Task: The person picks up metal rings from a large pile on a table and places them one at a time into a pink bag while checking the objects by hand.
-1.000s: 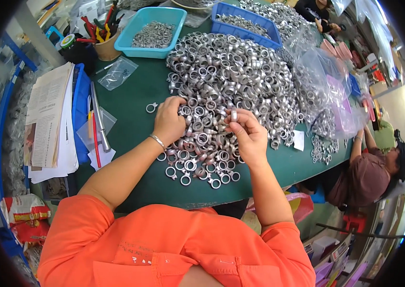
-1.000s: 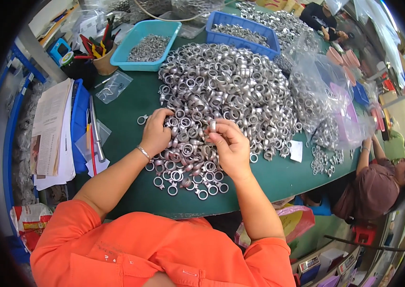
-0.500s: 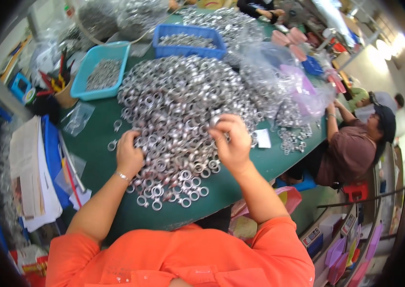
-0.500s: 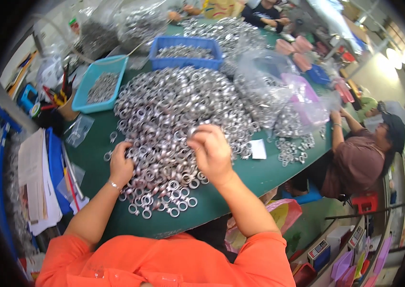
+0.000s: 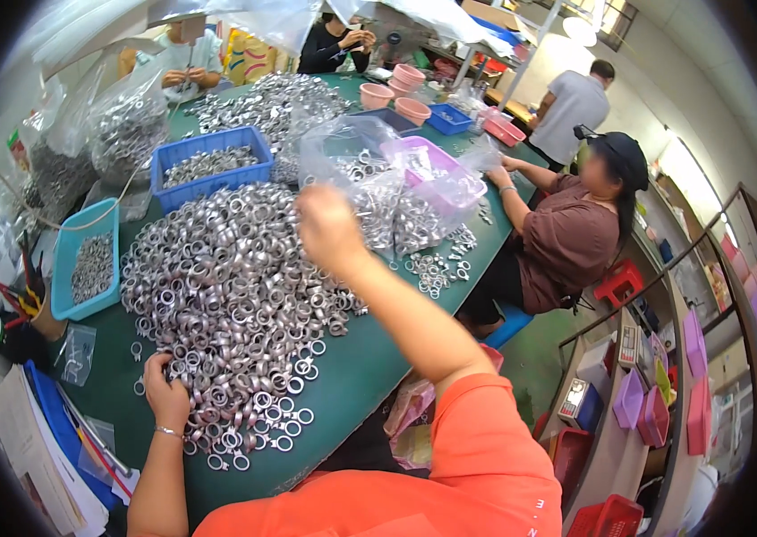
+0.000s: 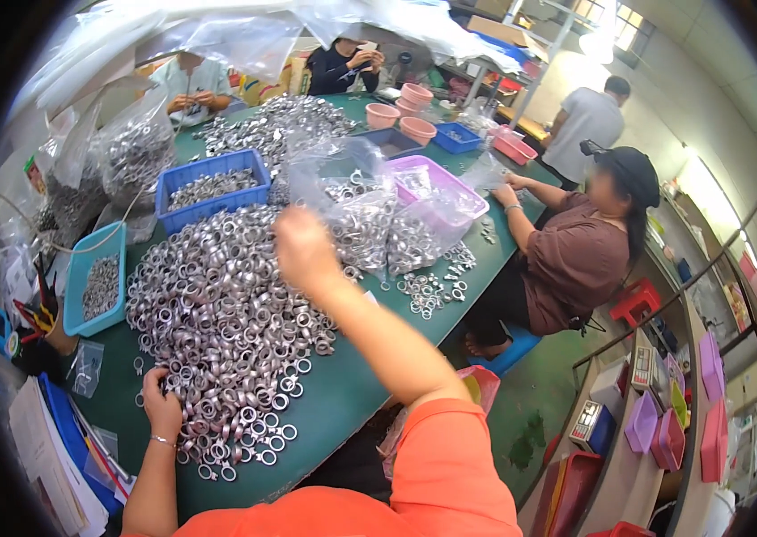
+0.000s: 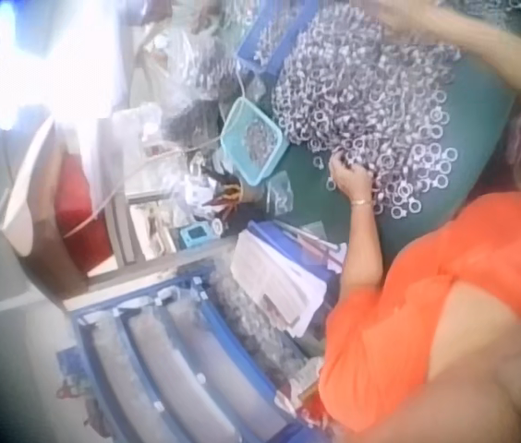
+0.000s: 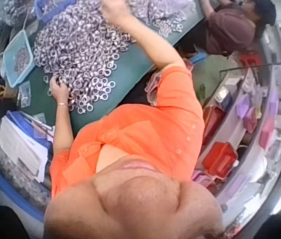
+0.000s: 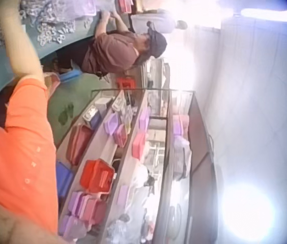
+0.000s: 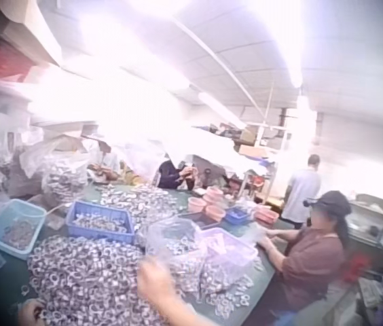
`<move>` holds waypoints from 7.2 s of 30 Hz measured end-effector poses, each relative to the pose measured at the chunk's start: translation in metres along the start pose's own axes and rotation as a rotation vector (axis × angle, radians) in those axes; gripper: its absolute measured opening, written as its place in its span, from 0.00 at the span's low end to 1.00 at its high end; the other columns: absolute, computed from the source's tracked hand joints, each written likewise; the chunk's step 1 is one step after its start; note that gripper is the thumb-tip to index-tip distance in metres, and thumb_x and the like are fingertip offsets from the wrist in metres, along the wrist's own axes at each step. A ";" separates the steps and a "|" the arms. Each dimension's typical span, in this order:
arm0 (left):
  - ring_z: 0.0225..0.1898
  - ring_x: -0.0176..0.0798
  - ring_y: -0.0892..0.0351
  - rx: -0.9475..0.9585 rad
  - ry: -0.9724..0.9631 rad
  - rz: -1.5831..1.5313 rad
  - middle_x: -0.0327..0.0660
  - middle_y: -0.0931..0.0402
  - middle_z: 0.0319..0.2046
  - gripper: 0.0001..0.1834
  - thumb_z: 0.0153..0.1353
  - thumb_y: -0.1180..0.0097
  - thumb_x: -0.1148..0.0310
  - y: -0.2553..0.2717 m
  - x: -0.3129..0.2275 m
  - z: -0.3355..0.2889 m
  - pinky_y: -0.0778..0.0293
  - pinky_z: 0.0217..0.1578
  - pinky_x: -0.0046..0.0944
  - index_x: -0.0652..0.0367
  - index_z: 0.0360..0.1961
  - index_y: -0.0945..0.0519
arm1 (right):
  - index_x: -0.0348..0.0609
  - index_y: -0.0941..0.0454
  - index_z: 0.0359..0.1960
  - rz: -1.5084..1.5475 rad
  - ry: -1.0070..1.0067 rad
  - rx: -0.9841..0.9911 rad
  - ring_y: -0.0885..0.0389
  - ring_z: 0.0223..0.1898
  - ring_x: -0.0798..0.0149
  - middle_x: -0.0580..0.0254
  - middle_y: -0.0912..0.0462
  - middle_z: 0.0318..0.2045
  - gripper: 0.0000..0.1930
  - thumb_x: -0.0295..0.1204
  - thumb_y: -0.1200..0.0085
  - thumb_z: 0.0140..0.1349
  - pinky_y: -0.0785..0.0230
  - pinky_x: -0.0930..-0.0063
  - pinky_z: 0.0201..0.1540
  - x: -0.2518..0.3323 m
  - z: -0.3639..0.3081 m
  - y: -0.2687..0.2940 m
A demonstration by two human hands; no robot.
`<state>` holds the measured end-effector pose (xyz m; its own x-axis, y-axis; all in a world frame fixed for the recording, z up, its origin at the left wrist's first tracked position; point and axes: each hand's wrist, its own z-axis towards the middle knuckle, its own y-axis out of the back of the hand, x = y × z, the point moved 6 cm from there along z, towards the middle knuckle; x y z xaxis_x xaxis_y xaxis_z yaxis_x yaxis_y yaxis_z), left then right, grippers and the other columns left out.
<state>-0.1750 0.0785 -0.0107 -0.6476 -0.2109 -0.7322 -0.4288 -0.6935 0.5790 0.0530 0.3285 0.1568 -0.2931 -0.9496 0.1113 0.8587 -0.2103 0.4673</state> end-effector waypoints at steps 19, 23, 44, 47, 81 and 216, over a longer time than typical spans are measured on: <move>0.38 0.44 0.29 0.180 -0.240 -0.255 0.46 0.29 0.33 0.13 0.39 0.60 0.87 -0.003 -0.053 -0.013 0.32 0.42 0.36 0.66 0.27 0.27 | 0.44 0.35 0.54 0.203 -0.067 0.383 0.48 0.63 0.49 0.51 0.43 0.61 0.31 0.38 0.43 0.45 0.58 0.48 0.62 0.095 -0.096 -0.075; 0.37 0.44 0.29 0.271 -0.338 -0.195 0.46 0.28 0.32 0.09 0.44 0.57 0.87 -0.018 -0.058 -0.014 0.33 0.43 0.36 0.66 0.26 0.28 | 0.45 0.33 0.53 0.225 -0.075 0.352 0.49 0.64 0.50 0.51 0.44 0.62 0.31 0.39 0.43 0.44 0.62 0.48 0.63 0.091 -0.104 -0.080; 0.51 0.54 0.36 0.109 -0.385 0.287 0.53 0.33 0.48 0.20 0.44 0.47 0.77 0.001 -0.072 -0.046 0.40 0.53 0.45 0.65 0.42 0.28 | 0.41 0.34 0.55 0.078 -0.036 0.332 0.53 0.66 0.52 0.48 0.46 0.63 0.32 0.39 0.47 0.45 0.58 0.39 0.59 0.077 -0.129 -0.106; 0.54 0.56 0.38 0.179 -0.237 0.271 0.55 0.38 0.54 0.29 0.39 0.39 0.71 0.014 -0.069 -0.057 0.42 0.55 0.47 0.62 0.47 0.29 | 0.46 0.33 0.54 0.106 -0.070 0.368 0.46 0.63 0.52 0.54 0.42 0.61 0.29 0.37 0.46 0.46 0.54 0.43 0.59 0.096 -0.106 -0.091; 0.64 0.63 0.61 0.272 -0.055 0.127 0.55 0.55 0.63 0.48 0.43 0.37 0.52 -0.002 -0.081 -0.080 0.59 0.57 0.62 0.64 0.61 0.46 | 0.59 0.29 0.52 -0.324 -0.339 1.006 0.34 0.53 0.41 0.60 0.31 0.55 0.26 0.54 0.64 0.57 0.49 0.49 0.57 0.026 0.032 -0.228; 0.25 0.30 0.27 0.570 -0.172 -0.684 0.38 0.27 0.26 0.05 0.50 0.43 0.81 -0.026 -0.117 -0.141 0.30 0.26 0.28 0.63 0.29 0.23 | 0.34 0.33 0.48 1.285 -1.216 0.598 0.25 0.31 0.75 0.63 0.24 0.33 0.13 0.24 0.56 0.63 0.31 0.83 0.33 0.186 -0.229 0.034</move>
<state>0.0007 0.0240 0.0094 -0.2023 0.2596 -0.9443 -0.9716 -0.1740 0.1604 0.1239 0.0917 -0.0075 -0.0008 0.2808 0.9598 0.6062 0.7634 -0.2229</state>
